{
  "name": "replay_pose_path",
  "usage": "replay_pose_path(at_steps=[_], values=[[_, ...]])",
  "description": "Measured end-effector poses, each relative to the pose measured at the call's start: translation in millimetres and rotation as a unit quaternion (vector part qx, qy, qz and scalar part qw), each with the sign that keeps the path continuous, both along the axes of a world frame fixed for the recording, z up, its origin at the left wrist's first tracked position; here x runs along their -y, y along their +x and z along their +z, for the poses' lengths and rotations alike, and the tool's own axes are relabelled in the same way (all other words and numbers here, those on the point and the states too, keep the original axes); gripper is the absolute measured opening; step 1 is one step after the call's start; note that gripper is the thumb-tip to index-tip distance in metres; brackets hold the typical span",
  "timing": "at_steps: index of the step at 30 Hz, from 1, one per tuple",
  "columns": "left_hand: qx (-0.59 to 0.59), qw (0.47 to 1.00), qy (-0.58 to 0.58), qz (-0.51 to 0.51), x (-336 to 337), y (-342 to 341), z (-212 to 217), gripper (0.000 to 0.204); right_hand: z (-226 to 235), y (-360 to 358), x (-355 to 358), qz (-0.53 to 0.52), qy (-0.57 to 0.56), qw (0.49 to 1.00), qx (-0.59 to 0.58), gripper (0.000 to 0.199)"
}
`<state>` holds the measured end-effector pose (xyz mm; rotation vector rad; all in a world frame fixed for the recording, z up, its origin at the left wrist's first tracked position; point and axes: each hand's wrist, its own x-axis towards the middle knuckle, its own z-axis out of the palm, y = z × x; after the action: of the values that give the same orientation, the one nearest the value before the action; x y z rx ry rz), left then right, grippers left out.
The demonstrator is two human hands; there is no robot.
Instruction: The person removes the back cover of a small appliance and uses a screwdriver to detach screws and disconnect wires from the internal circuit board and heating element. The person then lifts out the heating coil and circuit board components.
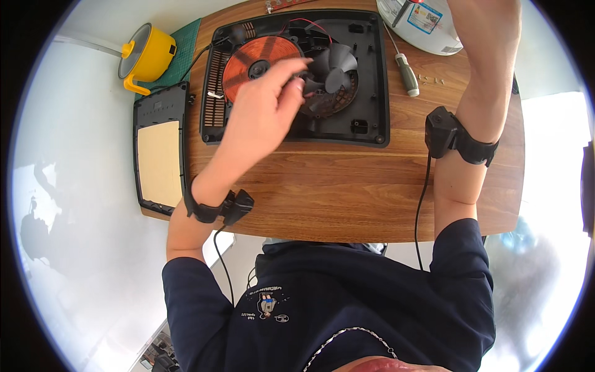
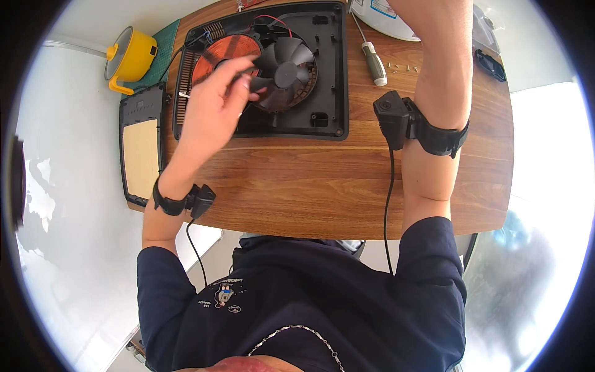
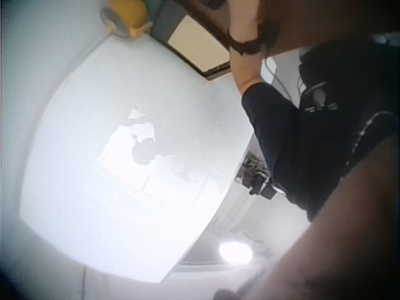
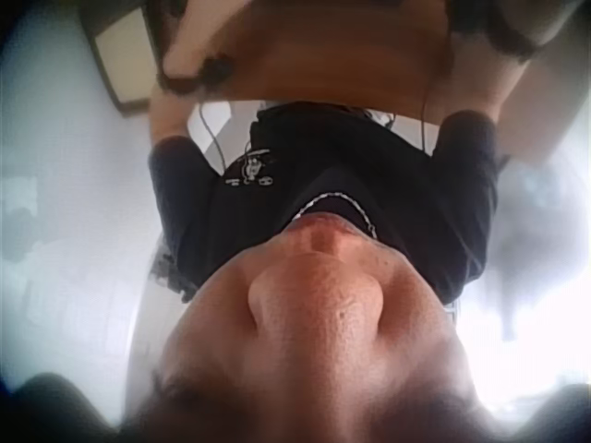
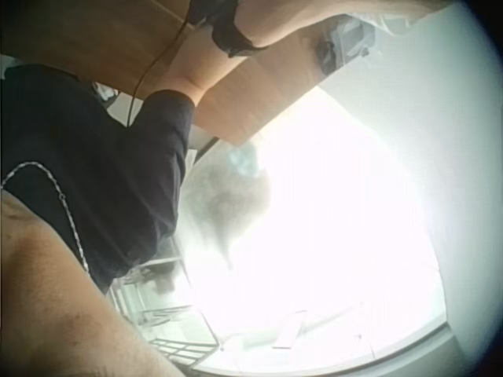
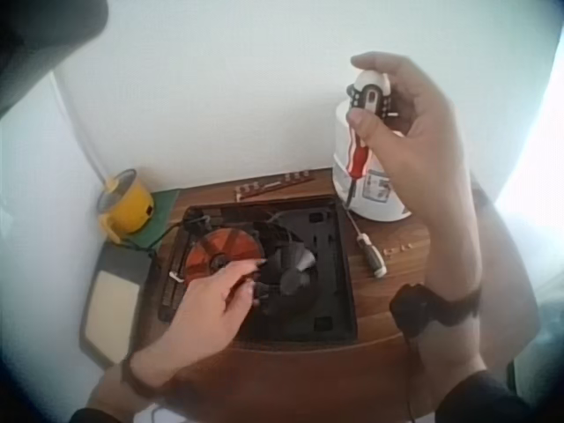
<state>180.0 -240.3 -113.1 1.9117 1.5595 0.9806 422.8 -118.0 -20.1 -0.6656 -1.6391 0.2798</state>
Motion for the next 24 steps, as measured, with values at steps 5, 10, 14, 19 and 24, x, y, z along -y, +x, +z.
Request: replay_pose_path(at_steps=[5,10,14,19,24], values=[[0.094,0.995,-0.030,0.001,-23,-32,23,0.028,3,2,4,-0.014,-0.001,1.000,-0.004,0.040],[0.260,0.965,-0.024,0.020,-50,-66,62,0.033,5,2,-5,0.013,0.002,0.999,-0.051,0.040],[0.430,0.901,0.053,0.027,-60,-68,86,0.028,17,-10,12,-0.043,-0.007,0.999,-0.010,0.042],[0.416,0.908,0.051,-0.002,-77,-101,105,0.028,25,-16,18,-0.032,-0.028,0.999,0.002,0.044],[0.378,0.924,-0.003,-0.057,-135,-146,94,0.026,33,-28,12,-0.014,-0.030,0.999,-0.011,0.045]])
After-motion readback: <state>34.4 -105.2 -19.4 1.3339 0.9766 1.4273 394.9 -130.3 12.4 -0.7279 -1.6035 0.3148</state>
